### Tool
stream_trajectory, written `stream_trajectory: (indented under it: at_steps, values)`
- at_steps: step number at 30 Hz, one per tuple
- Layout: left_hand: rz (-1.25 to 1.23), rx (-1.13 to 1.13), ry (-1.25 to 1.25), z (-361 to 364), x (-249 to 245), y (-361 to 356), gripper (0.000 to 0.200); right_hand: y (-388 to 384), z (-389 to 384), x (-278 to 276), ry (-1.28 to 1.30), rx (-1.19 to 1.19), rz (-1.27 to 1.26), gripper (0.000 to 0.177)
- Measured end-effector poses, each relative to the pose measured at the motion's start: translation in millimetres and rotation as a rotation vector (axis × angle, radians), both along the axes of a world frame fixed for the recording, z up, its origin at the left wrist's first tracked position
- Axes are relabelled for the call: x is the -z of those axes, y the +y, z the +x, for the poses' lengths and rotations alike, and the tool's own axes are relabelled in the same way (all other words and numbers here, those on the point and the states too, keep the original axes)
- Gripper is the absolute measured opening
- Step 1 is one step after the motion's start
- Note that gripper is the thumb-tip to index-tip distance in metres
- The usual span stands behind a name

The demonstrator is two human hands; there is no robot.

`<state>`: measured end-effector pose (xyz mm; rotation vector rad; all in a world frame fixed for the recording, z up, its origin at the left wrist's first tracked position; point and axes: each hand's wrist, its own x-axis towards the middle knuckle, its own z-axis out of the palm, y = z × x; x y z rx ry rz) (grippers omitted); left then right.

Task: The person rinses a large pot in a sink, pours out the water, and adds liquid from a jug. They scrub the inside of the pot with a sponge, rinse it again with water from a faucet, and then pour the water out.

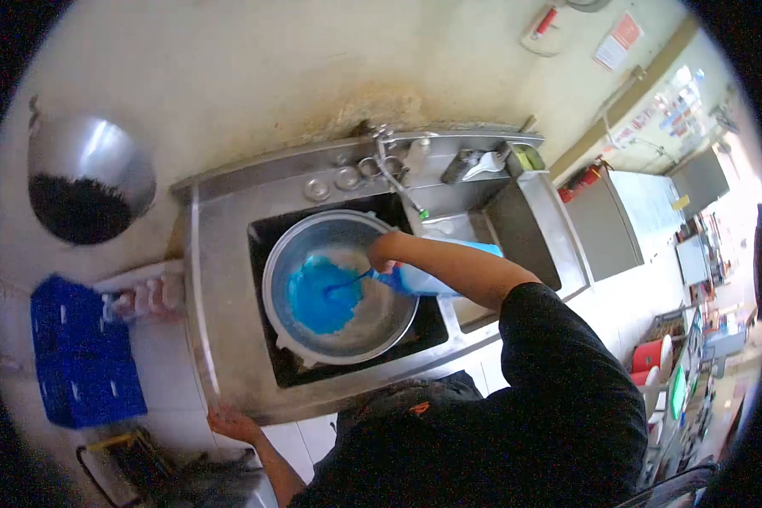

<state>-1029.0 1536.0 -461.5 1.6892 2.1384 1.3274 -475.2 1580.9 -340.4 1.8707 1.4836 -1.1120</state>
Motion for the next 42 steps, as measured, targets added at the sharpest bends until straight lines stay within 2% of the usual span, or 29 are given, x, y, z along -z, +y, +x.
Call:
stream_trajectory:
  at_steps: [1, 2, 3, 4, 5, 6, 8, 11, 12, 13, 14, 15, 16, 17, 18, 21, 25, 27, 29, 30, 31, 32, 33, 35, 38, 40, 42]
  values:
    - [0.042, 0.038, 0.118, 12.2, -1.0, -0.6, 0.042, -1.4, 19.3, 17.5, 0.036, -0.213, -0.012, 0.015]
    - [0.087, 0.072, 0.235, 23.0, 2.4, 0.0, 0.043, -6.7, 28.3, 9.6, 0.034, -0.231, -0.013, 0.017]
    - [-0.076, 0.079, 0.039, 36.5, 5.2, 1.4, 0.047, -14.4, 34.7, -1.2, 0.031, -0.252, -0.015, 0.019]
    - [-0.180, 0.078, 0.063, 48.9, 6.0, 0.1, 0.049, -23.3, 44.5, -10.2, 0.030, -0.276, -0.017, 0.020]
    - [-0.283, 0.074, 0.089, 69.0, -15.5, -7.7, 0.052, -36.2, 62.9, -15.7, 0.100, -0.228, 0.008, 0.032]
    - [-0.387, 0.068, 0.117, 89.8, -26.1, -13.1, 0.054, -51.2, 80.2, -24.4, 0.158, -0.167, 0.023, 0.037]
    - [-0.408, 0.007, 0.260, 117.3, -5.6, -25.8, 0.058, -85.6, 116.9, -40.2, 0.281, -0.053, 0.057, 0.046]
    - [-0.176, 0.090, 0.457, 128.4, 41.5, -48.3, 0.063, -154.5, 180.6, -43.1, 0.364, 0.102, 0.139, 0.051]
    - [-0.055, 0.146, 0.519, 131.7, 52.4, -52.5, 0.065, -181.8, 206.8, -24.5, 0.458, -0.005, 0.320, 0.052]
    - [-0.188, 0.091, 0.474, 142.1, 56.9, -56.1, 0.064, -209.0, 234.1, 4.5, 0.547, -0.115, 0.502, 0.052]
    - [-0.324, 0.031, 0.426, 154.1, 58.9, -62.5, 0.065, -236.3, 253.1, 38.8, 0.549, -0.122, 0.652, 0.058]
    - [-0.463, -0.030, 0.388, 166.1, 60.8, -68.8, 0.065, -261.2, 264.9, 60.0, 0.550, 0.018, 0.530, 0.059]
    - [-0.513, -0.051, 0.405, 179.3, 60.4, -75.1, 0.066, -289.2, 272.4, 83.3, 0.652, 0.046, 0.726, 0.061]
    - [-0.518, -0.041, 0.442, 194.4, 59.7, -77.3, 0.066, -304.9, 275.5, 93.8, 0.524, 0.143, 0.603, 0.061]
    - [-0.518, -0.034, 0.472, 212.2, 56.1, -82.1, 0.066, -315.7, 281.1, 97.1, 0.398, 0.233, 0.477, 0.062]
    - [-0.519, -0.011, 0.566, 252.1, 44.7, -89.8, 0.066, -351.9, 312.5, 112.5, 0.364, 0.418, 0.623, 0.061]
    - [-0.552, -0.003, 0.634, 294.3, 33.7, -87.9, 0.067, -375.7, 361.1, 108.0, 0.427, 0.569, 0.405, 0.055]
    - [-0.575, -0.005, 0.660, 310.0, 28.1, -85.8, 0.067, -365.6, 414.6, 119.1, 0.453, 0.294, 0.659, 0.042]
    - [-0.591, -0.011, 0.678, 323.3, 23.2, -83.2, 0.067, -322.6, 487.7, 63.6, 0.323, 0.550, 0.733, 0.021]
    - [-0.601, -0.007, 0.692, 328.7, 20.1, -82.0, 0.068, -295.7, 507.2, 20.4, 0.204, 0.626, 1.283, 0.018]
    - [-0.609, -0.005, 0.701, 332.1, 17.3, -79.3, 0.068, -274.6, 537.7, 0.3, -0.051, 0.864, 1.157, 0.018]
    - [-0.613, -0.003, 0.708, 336.4, 15.3, -77.3, 0.068, -257.1, 580.1, 6.9, -0.101, 0.947, 1.187, 0.031]
    - [-0.620, 0.001, 0.717, 336.7, 12.7, -74.1, 0.068, -243.7, 627.6, 29.2, -0.238, 0.813, 1.135, 0.038]
    - [-0.625, 0.005, 0.722, 337.2, 6.3, -68.7, 0.068, -215.2, 671.9, 62.3, -0.504, 0.709, 0.798, 0.048]
    - [-0.628, 0.013, 0.724, 327.3, -1.9, -66.5, 0.069, -193.9, 710.1, 130.5, -0.473, 0.796, 0.483, 0.061]
    - [-0.633, 0.013, 0.724, 316.3, -5.2, -73.7, 0.069, -184.8, 726.3, 161.7, -0.497, 0.746, 0.452, 0.065]
    - [-0.656, -0.001, 0.705, 310.2, -9.5, -89.8, 0.070, -189.3, 743.0, 181.4, -0.427, 0.525, 0.569, 0.057]
